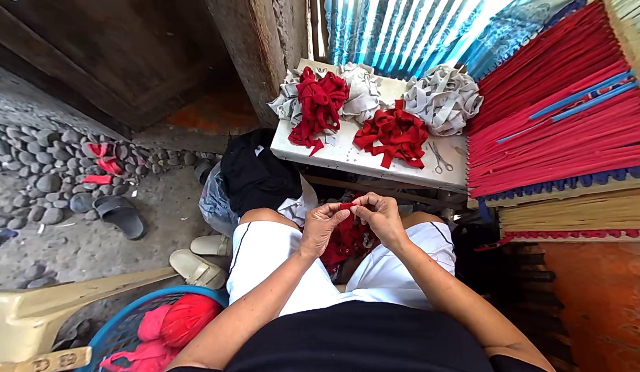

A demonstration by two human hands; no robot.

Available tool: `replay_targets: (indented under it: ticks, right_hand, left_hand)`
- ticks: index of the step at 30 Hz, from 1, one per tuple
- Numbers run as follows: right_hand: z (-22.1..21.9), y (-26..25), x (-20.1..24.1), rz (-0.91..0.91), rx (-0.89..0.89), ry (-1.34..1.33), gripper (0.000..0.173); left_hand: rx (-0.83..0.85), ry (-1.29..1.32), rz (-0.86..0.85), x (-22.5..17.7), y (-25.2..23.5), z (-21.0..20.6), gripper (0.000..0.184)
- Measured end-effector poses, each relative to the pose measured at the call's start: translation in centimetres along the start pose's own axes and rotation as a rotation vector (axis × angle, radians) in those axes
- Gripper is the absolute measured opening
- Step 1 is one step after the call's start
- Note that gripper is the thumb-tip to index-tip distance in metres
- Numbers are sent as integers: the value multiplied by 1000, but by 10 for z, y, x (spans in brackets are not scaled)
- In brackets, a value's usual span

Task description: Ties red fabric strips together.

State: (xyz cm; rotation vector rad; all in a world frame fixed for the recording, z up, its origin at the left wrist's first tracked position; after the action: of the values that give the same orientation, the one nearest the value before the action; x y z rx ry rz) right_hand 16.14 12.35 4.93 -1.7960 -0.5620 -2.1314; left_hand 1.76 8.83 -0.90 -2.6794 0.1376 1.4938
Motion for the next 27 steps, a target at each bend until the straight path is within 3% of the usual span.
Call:
replay_targets:
  ticks: [7, 11, 15, 18, 22, 27]
  right_hand:
    - [12, -9, -5, -93, 65, 126, 13]
    - [98, -32, 3, -136, -101, 434, 18]
    - [208, -54, -23, -375, -259, 741, 24]
    - [257, -64, -50, -569, -270, 911, 32]
    - [286, -72, -74, -634, -293, 1049, 34]
    - [290, -93, -84, -672, -232, 1083, 38]
  left_hand:
    - [-43, -59, -30, -3, 0, 13, 13]
    - [-131, 22, 2, -7, -2, 27, 11]
    - [-193, 96, 102, 1, -3, 31, 12]
    - [-184, 151, 170, 11, -2, 27, 13]
    - [-196, 175, 234, 17, -1, 21, 12]
    - [-199, 189, 301, 23, 1, 22, 9]
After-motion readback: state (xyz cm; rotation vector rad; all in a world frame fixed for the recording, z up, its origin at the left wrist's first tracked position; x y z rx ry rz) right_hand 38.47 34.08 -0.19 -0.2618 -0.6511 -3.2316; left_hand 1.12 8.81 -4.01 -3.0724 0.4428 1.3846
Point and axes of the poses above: each hand's wrist, its own y-axis away from the middle knuckle, its own z-axis out of the back of the hand, x = y × z, the point moved 10 cm from there along -y, towards the middle knuckle, and after that the axes turned 13 degrees about x, right-handed, at the moved point
